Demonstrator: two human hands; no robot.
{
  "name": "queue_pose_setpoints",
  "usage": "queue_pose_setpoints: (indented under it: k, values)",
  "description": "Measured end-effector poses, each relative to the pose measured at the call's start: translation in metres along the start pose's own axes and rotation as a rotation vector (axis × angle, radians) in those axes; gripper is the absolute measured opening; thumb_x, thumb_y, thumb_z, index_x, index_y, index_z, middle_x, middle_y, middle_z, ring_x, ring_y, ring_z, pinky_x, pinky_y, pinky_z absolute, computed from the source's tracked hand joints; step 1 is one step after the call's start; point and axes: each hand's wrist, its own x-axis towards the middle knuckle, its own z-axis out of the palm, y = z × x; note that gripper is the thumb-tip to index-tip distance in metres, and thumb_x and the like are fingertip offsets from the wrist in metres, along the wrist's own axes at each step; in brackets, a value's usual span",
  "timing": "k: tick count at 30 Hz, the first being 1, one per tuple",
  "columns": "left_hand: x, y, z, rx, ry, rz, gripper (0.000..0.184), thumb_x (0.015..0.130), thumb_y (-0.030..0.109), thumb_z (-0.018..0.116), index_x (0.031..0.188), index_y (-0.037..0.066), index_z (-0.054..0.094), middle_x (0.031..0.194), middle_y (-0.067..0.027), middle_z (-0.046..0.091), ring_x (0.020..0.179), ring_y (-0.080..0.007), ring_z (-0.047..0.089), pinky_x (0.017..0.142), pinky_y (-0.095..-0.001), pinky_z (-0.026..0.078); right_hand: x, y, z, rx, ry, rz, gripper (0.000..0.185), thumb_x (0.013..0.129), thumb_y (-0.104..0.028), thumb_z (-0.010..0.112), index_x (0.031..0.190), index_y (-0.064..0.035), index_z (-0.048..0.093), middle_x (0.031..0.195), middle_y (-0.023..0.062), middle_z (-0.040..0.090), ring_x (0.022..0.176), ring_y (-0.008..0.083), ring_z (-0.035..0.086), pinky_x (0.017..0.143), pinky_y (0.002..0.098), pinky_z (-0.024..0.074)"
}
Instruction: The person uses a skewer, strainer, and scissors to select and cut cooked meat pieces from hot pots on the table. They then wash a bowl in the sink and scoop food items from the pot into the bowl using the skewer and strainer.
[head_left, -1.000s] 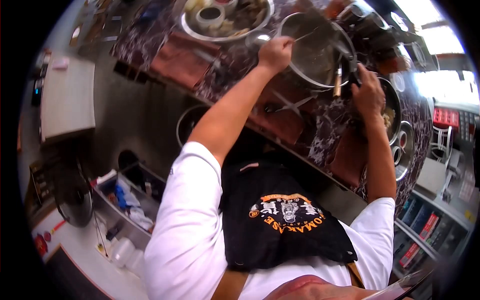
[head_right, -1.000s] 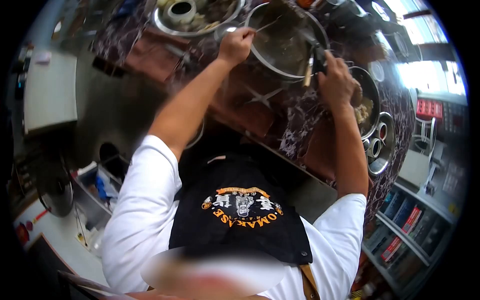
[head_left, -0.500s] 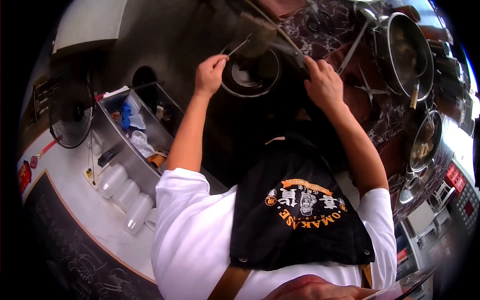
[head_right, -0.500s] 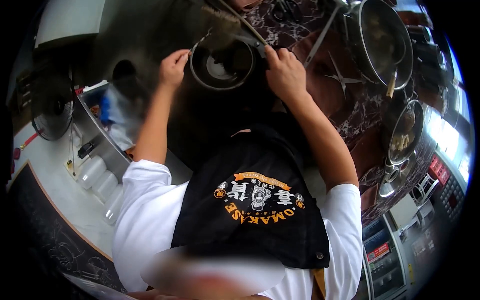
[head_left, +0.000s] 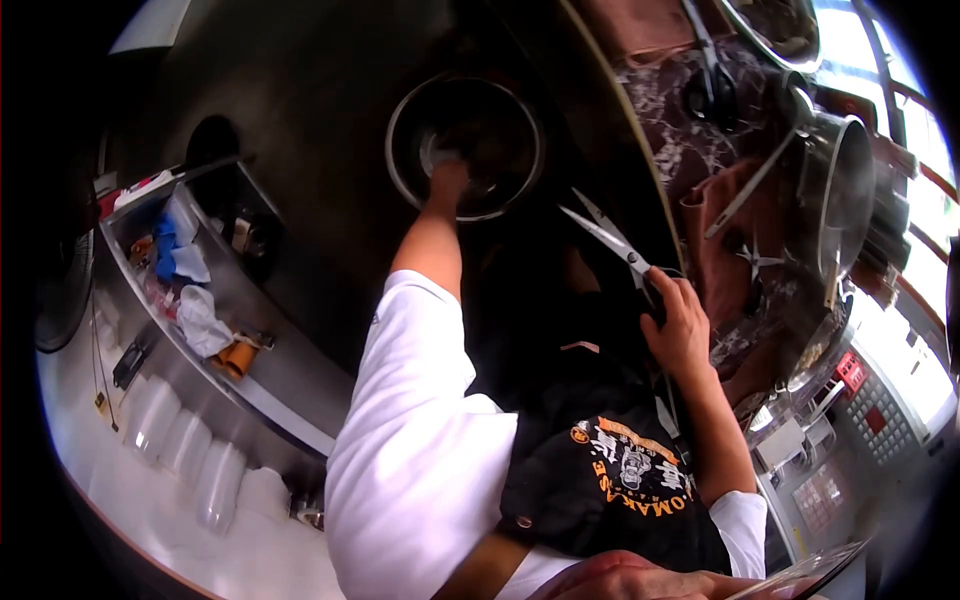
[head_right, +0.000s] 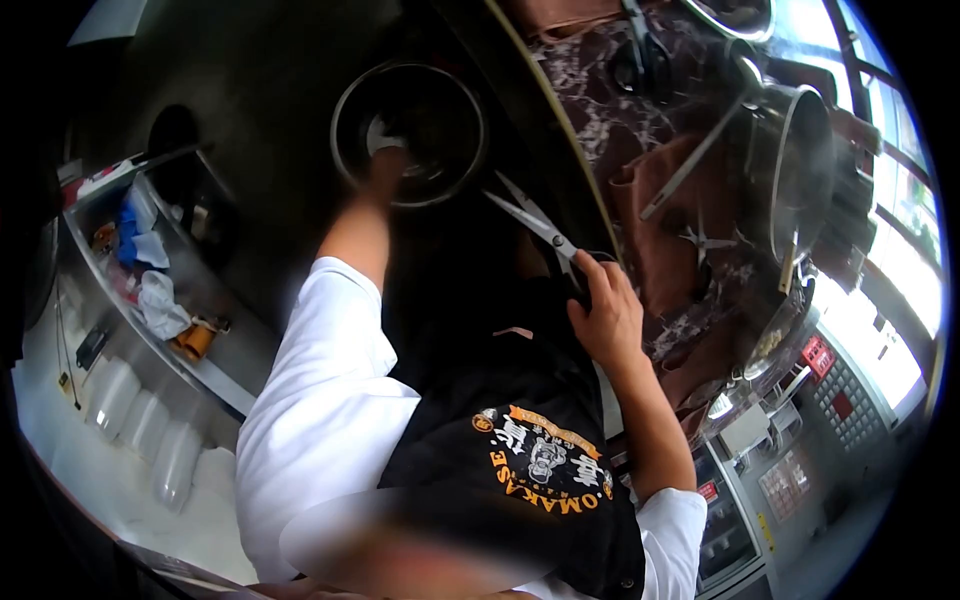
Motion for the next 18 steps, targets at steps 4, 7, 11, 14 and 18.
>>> queue_pose_setpoints:
  k: [4, 7, 11, 14, 18]
  values:
    - [-0.004, -0.026, -0.01, 0.004, 0.632, 0.282, 0.016, 0.078, 0.015, 0.058, 0.086, 0.007, 0.07, 0.083, -0.0143, 0.069, 0.074, -0.027, 0.066, 0.066, -0.0392, 0.053, -0.034, 0.01, -0.03, 0.184, 0.084, 0.093, 0.061, 0.066, -0.003, 0.067, 0.126, -0.0093, 0.054, 0.11, 0.0139, 0.058, 0.097, 0.0323, 0.059, 0.082, 0.0383, 0.0497]
    - [-0.044, -0.038, -0.036, -0.629, 0.243, -0.19, 0.03, 0.09, 0.027, 0.056, 0.108, 0.008, 0.069, 0.105, -0.0139, 0.069, 0.099, -0.03, 0.066, 0.086, -0.0374, 0.05, -0.063, 0.045, -0.05, 0.285, 0.319, 0.11, 0.061, 0.068, -0.001, 0.065, 0.127, -0.0088, 0.051, 0.11, 0.0157, 0.057, 0.099, 0.035, 0.058, 0.084, 0.0392, 0.0483]
    - [-0.129, -0.061, -0.043, -0.827, 0.181, -0.543, 0.039, 0.092, 0.035, 0.052, 0.098, 0.0, 0.067, 0.1, -0.0214, 0.068, 0.089, -0.0312, 0.064, 0.078, -0.0431, 0.048, -0.09, 0.13, -0.044, 0.197, 0.554, 0.275, 0.06, 0.07, -0.004, 0.066, 0.127, -0.0097, 0.05, 0.11, 0.0147, 0.057, 0.101, 0.036, 0.057, 0.085, 0.0398, 0.0482]
    - [-0.194, -0.061, -0.069, -1.052, 0.167, -1.123, 0.033, 0.091, 0.026, 0.046, 0.095, -0.001, 0.064, 0.092, -0.0131, 0.066, 0.082, -0.0279, 0.058, 0.076, -0.0452, 0.048, -0.108, 0.186, -0.032, 0.163, 0.594, 0.373, 0.059, 0.071, -0.008, 0.068, 0.127, -0.011, 0.05, 0.11, 0.0138, 0.056, 0.104, 0.0346, 0.055, 0.087, 0.0399, 0.0479]
    - [-0.257, -0.018, -0.129, -1.277, 0.01, -1.234, 0.024, 0.082, 0.02, 0.058, 0.063, 0.018, 0.046, 0.051, 0.0019, 0.04, 0.037, -0.0147, 0.035, 0.035, -0.0294, 0.026, -0.127, 0.22, -0.025, 0.131, 0.554, 0.413, 0.058, 0.071, -0.008, 0.068, 0.126, -0.0123, 0.05, 0.11, 0.0134, 0.056, 0.106, 0.0336, 0.053, 0.091, 0.0402, 0.0454]
